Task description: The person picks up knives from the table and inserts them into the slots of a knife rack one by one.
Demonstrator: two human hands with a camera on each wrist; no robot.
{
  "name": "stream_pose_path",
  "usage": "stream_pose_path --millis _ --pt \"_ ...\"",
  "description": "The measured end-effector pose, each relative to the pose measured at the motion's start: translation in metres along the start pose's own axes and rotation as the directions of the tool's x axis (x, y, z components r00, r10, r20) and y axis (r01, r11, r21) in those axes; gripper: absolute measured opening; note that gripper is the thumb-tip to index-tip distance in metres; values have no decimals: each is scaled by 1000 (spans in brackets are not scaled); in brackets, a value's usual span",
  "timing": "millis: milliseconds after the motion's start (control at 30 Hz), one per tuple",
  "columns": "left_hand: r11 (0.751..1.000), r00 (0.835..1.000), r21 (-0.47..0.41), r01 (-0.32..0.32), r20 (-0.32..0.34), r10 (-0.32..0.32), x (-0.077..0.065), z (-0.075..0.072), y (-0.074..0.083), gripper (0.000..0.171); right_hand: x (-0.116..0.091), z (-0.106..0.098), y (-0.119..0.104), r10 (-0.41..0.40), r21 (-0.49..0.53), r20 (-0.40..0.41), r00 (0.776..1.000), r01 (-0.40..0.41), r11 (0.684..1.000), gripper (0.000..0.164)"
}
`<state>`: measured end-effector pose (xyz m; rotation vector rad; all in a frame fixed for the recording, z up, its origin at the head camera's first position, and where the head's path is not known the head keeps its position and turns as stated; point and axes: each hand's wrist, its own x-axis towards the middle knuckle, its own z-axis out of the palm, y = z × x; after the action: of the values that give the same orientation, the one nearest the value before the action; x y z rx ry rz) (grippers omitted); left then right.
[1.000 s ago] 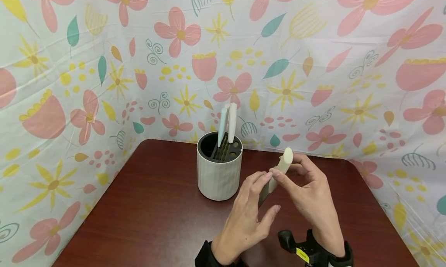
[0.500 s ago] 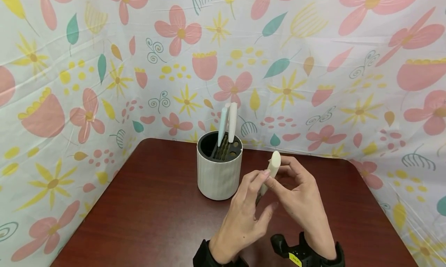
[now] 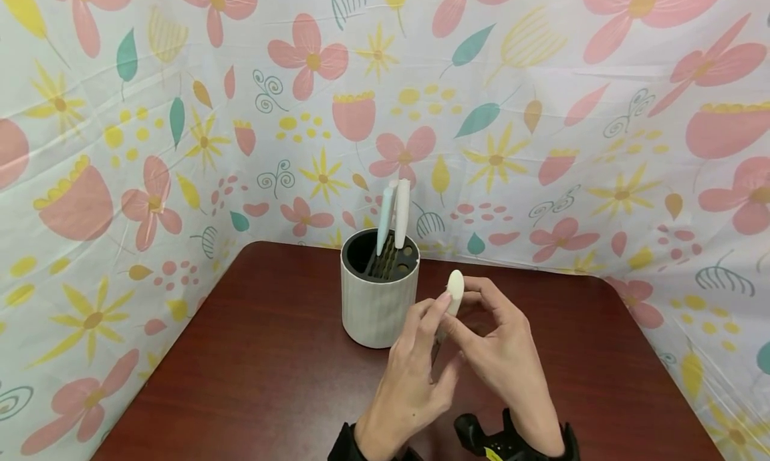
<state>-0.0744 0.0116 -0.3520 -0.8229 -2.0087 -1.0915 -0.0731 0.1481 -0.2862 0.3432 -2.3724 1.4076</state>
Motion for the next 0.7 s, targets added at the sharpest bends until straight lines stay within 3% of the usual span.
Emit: stream_pose_path --millis 200,433,700 --pt "1000 1000 13 17 -8 -17 -2 -4 -1 96 -3 9 -3 -21 46 3 1000 21 999 41" --pt "1000 998 -1 -21 -58 21 -1 -8 -4 88 -5 18 -5 -34 60 3 999 34 998 41" --pt "999 995 46 -16 -98 20 -3 -14 -12 82 -5 28 -6 -51 84 10 999 50 995 42"
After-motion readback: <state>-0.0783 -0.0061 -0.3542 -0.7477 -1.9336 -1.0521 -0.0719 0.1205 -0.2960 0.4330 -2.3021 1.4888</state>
